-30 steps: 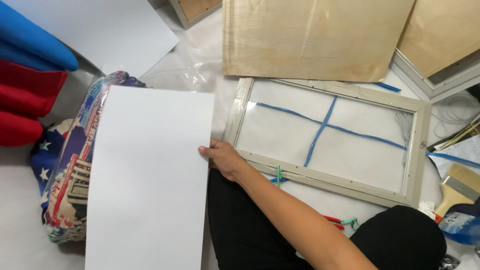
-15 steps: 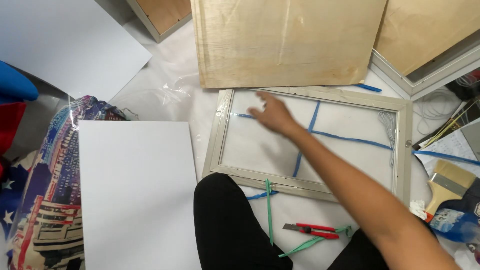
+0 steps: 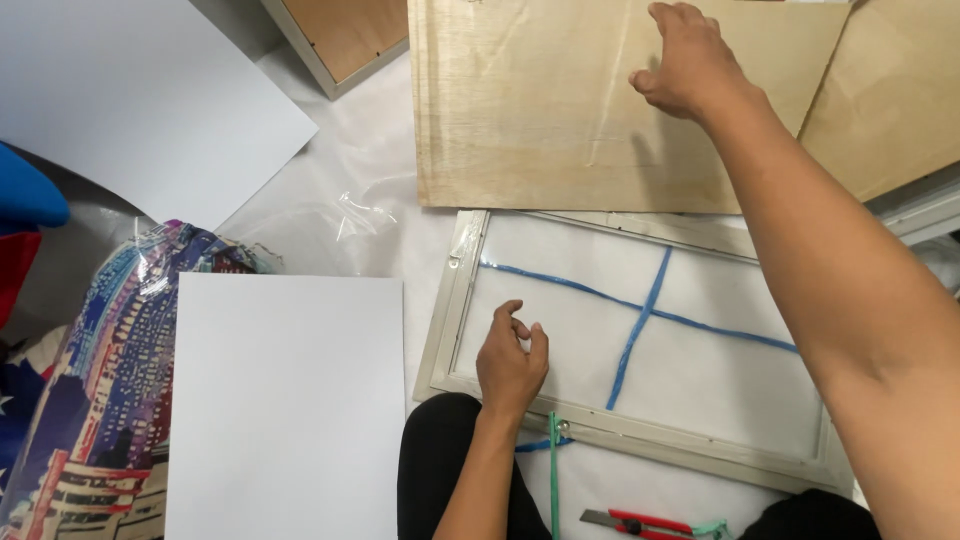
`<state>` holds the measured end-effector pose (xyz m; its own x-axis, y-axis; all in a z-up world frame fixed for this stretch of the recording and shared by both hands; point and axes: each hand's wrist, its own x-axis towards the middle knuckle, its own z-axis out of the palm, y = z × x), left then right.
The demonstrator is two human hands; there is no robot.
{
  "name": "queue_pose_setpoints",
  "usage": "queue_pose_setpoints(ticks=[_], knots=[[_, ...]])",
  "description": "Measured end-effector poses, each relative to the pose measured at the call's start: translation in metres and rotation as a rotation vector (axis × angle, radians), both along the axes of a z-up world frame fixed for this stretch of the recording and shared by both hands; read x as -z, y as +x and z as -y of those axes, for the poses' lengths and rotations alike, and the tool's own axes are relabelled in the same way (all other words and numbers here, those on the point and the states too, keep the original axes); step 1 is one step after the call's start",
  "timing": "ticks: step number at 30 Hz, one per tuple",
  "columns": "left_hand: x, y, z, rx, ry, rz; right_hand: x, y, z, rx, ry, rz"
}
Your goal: Disassembling a picture frame, cleaning the glass, and reassembling it with a white backing.
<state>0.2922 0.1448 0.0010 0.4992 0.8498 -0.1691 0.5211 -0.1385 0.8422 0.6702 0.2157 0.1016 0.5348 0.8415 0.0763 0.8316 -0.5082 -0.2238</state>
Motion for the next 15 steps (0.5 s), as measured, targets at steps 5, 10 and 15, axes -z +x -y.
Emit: queue_pose_setpoints(ticks=[5,10,15], knots=[[0.009,0.009,-0.007,0.072,-0.087,-0.156,0.018,0.022,-0.033,-0.095,-0.010,0.133],[0.014,0.012,-0.012,0.124,-0.155,-0.219,0.045,0.046,-0.054,-0.083,-0.101,0.186],[0.015,0.015,-0.016,0.111,-0.178,-0.202,0.043,0.051,-0.041,0.058,-0.093,0.174]])
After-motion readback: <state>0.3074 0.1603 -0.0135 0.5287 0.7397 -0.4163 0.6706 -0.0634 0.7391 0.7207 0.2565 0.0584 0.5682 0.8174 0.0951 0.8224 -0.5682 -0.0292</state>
